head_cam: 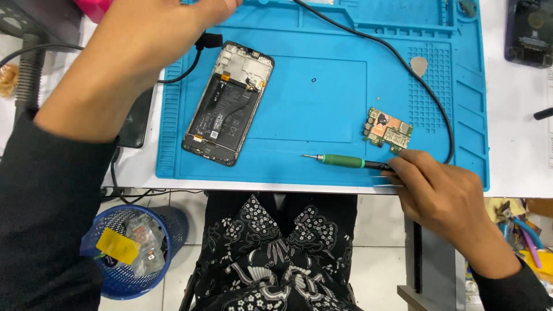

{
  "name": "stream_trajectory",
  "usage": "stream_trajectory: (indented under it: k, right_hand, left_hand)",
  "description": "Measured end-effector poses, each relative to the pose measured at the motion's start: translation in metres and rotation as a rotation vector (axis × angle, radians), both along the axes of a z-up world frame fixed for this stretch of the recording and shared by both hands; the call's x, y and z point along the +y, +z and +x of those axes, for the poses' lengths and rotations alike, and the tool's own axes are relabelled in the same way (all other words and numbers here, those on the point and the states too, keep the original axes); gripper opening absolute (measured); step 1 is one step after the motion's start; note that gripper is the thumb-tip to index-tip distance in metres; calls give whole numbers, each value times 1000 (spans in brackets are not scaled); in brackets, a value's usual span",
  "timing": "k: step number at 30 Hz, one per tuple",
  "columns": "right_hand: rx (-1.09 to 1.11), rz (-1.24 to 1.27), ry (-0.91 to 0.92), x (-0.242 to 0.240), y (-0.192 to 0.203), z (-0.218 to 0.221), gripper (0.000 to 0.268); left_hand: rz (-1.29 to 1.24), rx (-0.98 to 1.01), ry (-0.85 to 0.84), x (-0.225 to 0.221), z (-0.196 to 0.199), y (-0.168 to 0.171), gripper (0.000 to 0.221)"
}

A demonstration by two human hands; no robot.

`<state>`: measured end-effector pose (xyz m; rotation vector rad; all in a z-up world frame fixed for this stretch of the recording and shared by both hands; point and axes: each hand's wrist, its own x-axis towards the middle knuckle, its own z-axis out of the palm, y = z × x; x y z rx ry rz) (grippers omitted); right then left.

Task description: Repairing a mobile phone by manipulating internal components with tweezers and using a soldering iron on the motherboard.

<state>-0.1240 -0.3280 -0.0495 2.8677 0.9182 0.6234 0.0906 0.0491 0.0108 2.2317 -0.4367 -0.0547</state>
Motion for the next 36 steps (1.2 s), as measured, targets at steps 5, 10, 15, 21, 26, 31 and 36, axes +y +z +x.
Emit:
stream_trajectory:
  k: [5, 10, 15, 21, 26, 31, 36]
  right_hand:
    - [41, 41, 41, 0, 2, 4, 17]
    - [65, 44, -20, -3, -4, -6, 26]
    - [177, 259, -96, 45, 23, -21, 32]
    - [425, 836, -242, 102, 46, -30, 10]
    - [549, 1036, -134, 113, 51, -16, 18]
    - [677, 1143, -115, 117, 52, -14, 14]
    - [799, 1229, -189, 117, 49, -15, 16]
  left_hand:
    - [-163, -73, -223, -8, -93, 47, 4]
    - [-422, 157, -181, -13, -137, 17, 8]
    - [-585, 389, -169, -26, -156, 0, 15]
    - [-653, 496, -163, -43, -158, -7, 9]
    - [-655, 497, -203, -57, -170, -3, 17]
    - [-672, 474, -206, -59, -177, -5, 20]
    - [-450, 62, -194, -58, -179, -6, 8]
